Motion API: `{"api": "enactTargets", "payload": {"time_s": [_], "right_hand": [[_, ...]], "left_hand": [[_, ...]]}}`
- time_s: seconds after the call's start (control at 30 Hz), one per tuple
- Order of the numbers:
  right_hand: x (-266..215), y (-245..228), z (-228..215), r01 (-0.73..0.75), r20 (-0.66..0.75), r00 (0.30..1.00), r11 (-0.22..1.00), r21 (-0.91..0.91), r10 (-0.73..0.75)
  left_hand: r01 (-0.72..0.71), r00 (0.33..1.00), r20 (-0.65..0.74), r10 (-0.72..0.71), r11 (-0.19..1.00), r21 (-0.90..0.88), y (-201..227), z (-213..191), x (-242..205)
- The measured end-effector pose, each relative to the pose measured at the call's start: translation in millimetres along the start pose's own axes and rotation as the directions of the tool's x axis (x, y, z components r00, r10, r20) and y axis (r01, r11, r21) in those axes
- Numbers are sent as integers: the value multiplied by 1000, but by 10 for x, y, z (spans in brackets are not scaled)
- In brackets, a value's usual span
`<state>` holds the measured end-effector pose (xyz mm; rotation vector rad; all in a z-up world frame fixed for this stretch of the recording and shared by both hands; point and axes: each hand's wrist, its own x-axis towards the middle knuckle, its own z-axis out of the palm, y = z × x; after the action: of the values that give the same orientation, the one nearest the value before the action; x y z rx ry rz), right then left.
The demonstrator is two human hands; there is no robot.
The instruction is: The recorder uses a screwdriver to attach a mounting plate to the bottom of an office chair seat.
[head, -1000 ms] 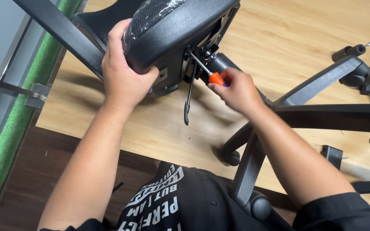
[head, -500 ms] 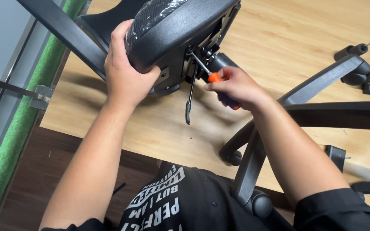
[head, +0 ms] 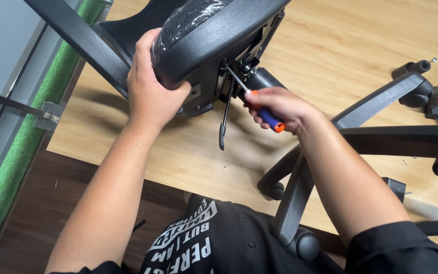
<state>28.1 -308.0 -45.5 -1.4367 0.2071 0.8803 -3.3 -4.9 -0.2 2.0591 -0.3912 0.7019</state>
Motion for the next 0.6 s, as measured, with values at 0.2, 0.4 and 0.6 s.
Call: {"api": "enactTargets", "payload": {"time_s": [0.2, 0.4, 0.6], "right_hand": [[-336, -242, 418, -67, -356, 925, 865, -497, -134], [-281, -213, 458, -51, -346, 938, 966, -252, -40], [-26, 20, 131, 54, 36, 998, 997, 63, -56]], "left_hand": [[18, 1000, -5, -18, 1000, 8, 7, 1, 2], [31, 1000, -2, -31, 999, 28, -4, -4, -13], [11, 1000, -3, -11, 1000, 23, 4, 1, 1]]}}
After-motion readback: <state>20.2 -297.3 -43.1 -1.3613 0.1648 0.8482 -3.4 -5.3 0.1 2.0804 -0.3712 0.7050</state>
